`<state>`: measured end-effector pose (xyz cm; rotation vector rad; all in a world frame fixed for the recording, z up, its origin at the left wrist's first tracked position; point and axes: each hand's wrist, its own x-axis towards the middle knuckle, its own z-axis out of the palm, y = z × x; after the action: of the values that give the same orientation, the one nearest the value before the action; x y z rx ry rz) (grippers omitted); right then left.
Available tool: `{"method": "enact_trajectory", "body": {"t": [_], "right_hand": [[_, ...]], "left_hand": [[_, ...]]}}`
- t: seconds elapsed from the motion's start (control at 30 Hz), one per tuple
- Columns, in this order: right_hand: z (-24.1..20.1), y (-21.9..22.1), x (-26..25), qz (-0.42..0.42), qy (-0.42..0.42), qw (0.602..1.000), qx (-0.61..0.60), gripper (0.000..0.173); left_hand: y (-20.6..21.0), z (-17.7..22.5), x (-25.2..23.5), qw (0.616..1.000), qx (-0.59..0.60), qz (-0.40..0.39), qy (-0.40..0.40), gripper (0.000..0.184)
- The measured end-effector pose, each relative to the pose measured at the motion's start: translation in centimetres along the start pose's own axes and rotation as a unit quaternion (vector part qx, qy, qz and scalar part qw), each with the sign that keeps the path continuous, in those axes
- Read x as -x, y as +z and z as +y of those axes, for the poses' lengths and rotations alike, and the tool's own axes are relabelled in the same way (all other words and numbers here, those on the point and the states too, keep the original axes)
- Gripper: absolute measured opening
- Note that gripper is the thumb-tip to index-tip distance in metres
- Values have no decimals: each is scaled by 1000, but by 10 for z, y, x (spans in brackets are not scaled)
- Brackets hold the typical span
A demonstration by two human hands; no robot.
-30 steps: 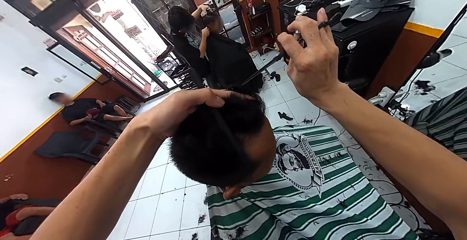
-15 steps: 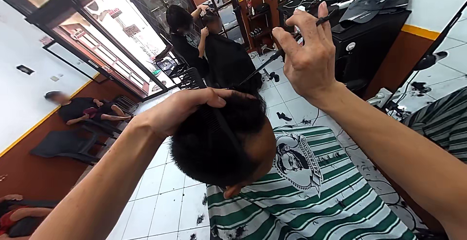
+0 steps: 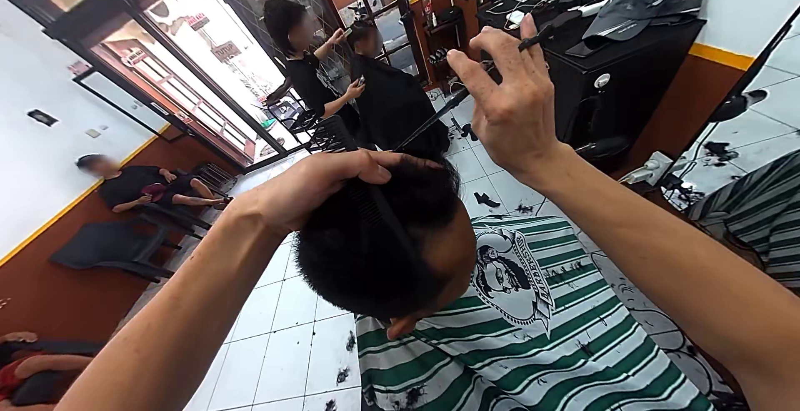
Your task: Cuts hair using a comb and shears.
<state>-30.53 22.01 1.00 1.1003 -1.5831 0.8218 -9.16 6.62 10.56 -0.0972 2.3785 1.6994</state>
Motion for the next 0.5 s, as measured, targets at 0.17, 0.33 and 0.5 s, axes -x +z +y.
{"method": "enact_trajectory", "body": {"t": [0.17, 0.33, 0.5], "right_hand": [[3, -1, 1, -8, 19, 1000, -5, 37], [-6, 1, 0, -4, 17, 1000, -22, 40], [9, -30, 24, -98, 145, 982, -65, 38]], "left_hand": [[-1, 3, -1, 1000, -19, -16, 3, 47], [1, 0, 2, 1000, -13, 1, 15, 43], [-2, -1, 4, 999, -16, -11, 26, 45]]}}
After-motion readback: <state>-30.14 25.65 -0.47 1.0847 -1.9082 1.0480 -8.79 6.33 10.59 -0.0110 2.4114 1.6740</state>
